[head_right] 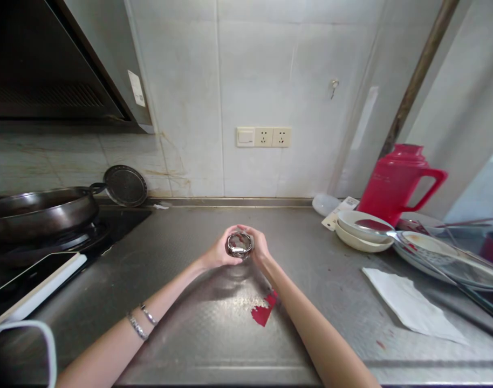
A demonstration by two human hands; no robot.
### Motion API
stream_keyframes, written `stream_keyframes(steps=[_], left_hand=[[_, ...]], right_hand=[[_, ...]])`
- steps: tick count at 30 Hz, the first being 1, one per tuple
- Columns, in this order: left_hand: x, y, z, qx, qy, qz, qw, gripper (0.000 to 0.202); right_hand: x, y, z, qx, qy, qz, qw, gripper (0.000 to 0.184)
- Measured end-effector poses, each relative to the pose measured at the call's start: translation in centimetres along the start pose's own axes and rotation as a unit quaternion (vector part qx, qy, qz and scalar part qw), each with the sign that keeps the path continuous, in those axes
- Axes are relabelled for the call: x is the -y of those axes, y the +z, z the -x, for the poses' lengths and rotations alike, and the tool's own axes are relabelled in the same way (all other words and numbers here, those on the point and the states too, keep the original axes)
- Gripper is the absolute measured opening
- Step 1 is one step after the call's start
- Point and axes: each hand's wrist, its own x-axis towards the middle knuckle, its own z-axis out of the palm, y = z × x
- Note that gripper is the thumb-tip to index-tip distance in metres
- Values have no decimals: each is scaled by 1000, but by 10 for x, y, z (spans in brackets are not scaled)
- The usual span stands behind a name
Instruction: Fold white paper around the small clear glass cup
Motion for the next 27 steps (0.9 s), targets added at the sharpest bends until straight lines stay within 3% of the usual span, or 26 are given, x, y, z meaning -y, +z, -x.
stream_keyframes(steps=[8, 12, 18, 20, 22, 24, 27], left_hand=[[8, -2, -2, -30, -24, -30, 999, 110], [20, 3, -4, -102, -28, -62, 992, 114], [38, 13, -7, -208, -2, -86, 974, 115], [39, 14, -6, -196, -8, -85, 977, 118], [38, 12, -6, -151, -14, -65, 986, 117], [35, 8, -6, -102, -8, -38, 994, 108], [28, 1, -7, -91, 5, -40, 995, 96]], right_hand=[[7, 4, 5, 71, 48, -17, 996, 42], [3, 9, 7, 37, 54, -34, 997, 40], [-14, 16, 5, -47, 13, -39, 998, 37], [-15, 14, 2, -61, 4, -27, 998, 37], [-11, 9, -1, -67, 9, -20, 998, 37], [-4, 4, -3, -61, 29, -22, 997, 39], [8, 1, -3, -22, 78, -36, 996, 43]])
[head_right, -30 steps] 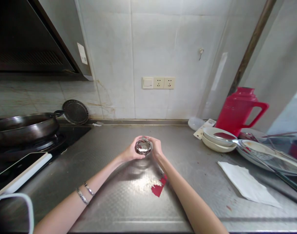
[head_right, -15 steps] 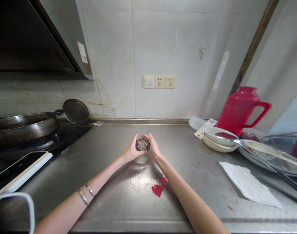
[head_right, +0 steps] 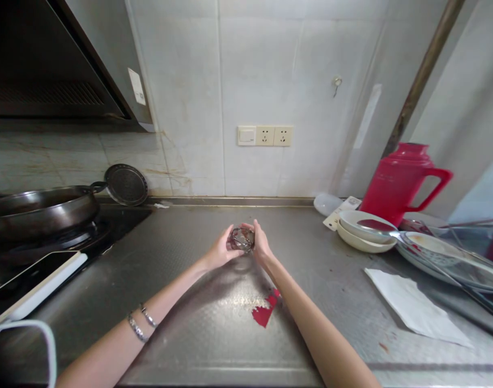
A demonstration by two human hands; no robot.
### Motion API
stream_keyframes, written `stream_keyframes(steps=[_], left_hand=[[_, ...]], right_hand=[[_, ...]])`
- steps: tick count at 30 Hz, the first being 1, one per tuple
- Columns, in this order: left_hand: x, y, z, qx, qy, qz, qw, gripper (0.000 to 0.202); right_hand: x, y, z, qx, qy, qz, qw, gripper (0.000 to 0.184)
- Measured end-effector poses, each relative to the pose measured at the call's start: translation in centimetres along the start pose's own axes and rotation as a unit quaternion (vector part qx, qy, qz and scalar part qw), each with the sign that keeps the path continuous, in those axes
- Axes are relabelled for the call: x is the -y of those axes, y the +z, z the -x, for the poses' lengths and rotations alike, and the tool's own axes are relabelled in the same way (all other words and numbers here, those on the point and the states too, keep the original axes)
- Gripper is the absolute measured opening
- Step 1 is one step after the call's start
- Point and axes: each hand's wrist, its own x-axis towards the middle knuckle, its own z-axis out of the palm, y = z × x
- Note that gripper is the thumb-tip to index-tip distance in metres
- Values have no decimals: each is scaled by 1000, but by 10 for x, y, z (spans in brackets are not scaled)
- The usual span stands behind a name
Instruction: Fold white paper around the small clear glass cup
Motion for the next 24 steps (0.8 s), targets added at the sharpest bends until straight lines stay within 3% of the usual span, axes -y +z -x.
stream_keyframes(steps=[4, 7, 9, 17, 19, 22, 24], left_hand=[[-7, -4, 0, 3, -19, -30, 999, 85], [-8, 0, 2, 49, -44, 43, 997, 83], [-8, 4, 4, 48, -41, 68, 996, 82], [-8, 18, 8, -119, 12, -42, 992, 78], [-8, 19, 9, -134, 11, -57, 989, 83], [-7, 17, 8, -87, 11, -49, 995, 93], [-7, 14, 7, -46, 11, -21, 999, 88]], right_hand=[[8, 6, 8, 40, 23, 26, 999, 49], [6, 9, 11, 30, -1, 55, 998, 50], [4, 9, 10, 17, -23, 62, 998, 50], [-18, 16, 6, -44, -87, 54, 994, 46], [-22, 17, 4, -59, -88, 48, 993, 46], [-21, 12, 0, -75, -80, 49, 993, 47], [-14, 5, -4, -80, -75, 50, 993, 48]])
